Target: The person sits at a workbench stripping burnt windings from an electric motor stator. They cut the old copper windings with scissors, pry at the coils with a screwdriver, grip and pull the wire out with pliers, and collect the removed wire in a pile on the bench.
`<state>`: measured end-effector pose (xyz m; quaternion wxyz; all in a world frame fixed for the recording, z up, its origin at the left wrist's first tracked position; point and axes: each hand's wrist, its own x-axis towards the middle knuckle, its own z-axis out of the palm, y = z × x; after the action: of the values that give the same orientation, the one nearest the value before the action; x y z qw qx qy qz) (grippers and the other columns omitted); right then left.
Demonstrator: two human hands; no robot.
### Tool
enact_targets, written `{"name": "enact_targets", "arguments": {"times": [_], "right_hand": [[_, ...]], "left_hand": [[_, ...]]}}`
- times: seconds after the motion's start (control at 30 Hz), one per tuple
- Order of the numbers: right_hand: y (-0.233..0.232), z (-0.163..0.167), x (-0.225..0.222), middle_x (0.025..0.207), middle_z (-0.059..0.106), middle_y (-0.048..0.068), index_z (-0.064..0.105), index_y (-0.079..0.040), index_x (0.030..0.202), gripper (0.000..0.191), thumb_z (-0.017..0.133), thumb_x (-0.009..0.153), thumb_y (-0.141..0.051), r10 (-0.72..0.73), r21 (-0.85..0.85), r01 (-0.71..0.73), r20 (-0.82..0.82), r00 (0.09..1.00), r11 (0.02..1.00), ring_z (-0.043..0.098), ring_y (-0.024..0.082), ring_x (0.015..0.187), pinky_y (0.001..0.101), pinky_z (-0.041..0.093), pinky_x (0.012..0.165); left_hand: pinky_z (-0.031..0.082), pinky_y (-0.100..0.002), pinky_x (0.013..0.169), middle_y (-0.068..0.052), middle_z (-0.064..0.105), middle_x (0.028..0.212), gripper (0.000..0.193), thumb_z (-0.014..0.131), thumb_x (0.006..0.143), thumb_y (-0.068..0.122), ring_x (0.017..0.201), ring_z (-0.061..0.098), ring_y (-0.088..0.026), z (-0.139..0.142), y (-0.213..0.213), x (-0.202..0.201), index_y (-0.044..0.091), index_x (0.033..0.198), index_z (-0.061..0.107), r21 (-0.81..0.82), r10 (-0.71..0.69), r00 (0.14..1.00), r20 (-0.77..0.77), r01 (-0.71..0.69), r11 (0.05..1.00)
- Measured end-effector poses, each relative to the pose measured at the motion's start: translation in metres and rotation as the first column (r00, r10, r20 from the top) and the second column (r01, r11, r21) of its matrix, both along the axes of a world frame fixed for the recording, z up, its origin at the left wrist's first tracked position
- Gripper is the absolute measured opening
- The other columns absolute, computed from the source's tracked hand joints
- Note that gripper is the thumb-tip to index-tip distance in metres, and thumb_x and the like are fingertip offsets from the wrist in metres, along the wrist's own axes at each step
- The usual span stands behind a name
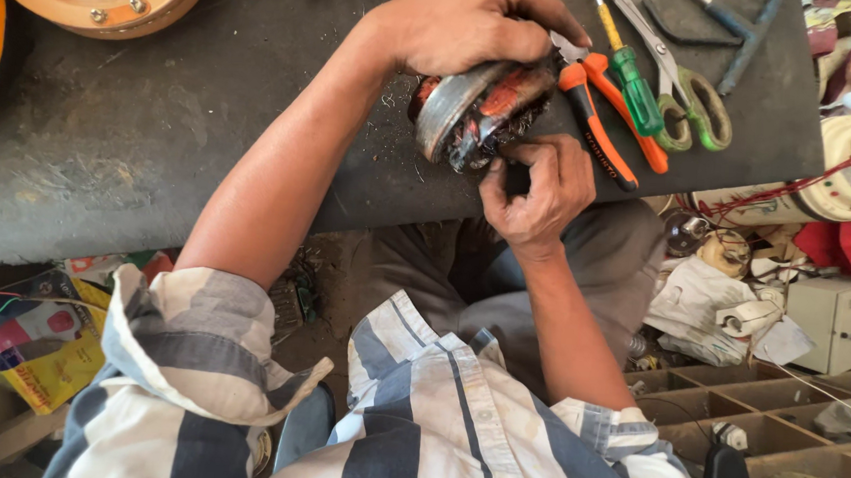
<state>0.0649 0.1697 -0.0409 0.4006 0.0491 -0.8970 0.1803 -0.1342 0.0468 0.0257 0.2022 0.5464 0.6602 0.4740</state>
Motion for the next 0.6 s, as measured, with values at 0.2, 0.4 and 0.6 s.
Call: {"name": "enact_targets", "arguments": {"times": [0.2, 0.4, 0.6], "right_hand": [[0.000, 0.002, 0.001, 0.106, 0.064, 0.015, 0.067, -0.004, 0.109, 0.028, 0.068, 0.094, -0.027, 0.078, -0.103, -0.079, -0.020, 0.997, 0.991, 0.065, 0.035, 0.096, 0.0440, 0.053, 0.087], [0.002, 0.009, -0.004, 0.120, 0.066, 0.016, 0.055, 0.000, 0.139, 0.042, 0.068, 0.104, -0.020, 0.088, -0.460, -0.044, 0.073, 0.993, 0.887, 0.069, 0.025, 0.099, 0.0331, 0.057, 0.090], [0.011, 0.048, -0.030, 0.135, 0.065, 0.019, 0.044, -0.003, 0.154, 0.065, 0.074, 0.097, -0.012, 0.320, -0.655, -0.127, 0.185, 0.929, 0.745, 0.071, 0.026, 0.113, 0.0342, 0.061, 0.098]], "left_hand": [[0.053, -0.032, 0.102, -0.013, 0.073, 0.126, 0.043, 0.053, 0.097, 0.025, 0.114, 0.069, -0.021, -0.015, -0.006, -0.016, 0.007, 0.132, 0.072, 0.137, 0.019, 0.997, 0.077, -0.029, 0.990], [0.053, -0.030, 0.106, -0.011, 0.073, 0.128, 0.045, 0.046, 0.096, 0.020, 0.114, 0.067, -0.019, -0.023, -0.016, -0.026, 0.005, 0.130, 0.072, 0.154, 0.035, 0.957, 0.288, -0.082, 0.985], [0.053, -0.029, 0.106, -0.012, 0.071, 0.131, 0.048, 0.046, 0.096, 0.018, 0.116, 0.068, -0.018, -0.023, -0.016, -0.024, 0.001, 0.135, 0.066, 0.158, -0.023, 0.951, 0.308, -0.028, 0.987]]}}
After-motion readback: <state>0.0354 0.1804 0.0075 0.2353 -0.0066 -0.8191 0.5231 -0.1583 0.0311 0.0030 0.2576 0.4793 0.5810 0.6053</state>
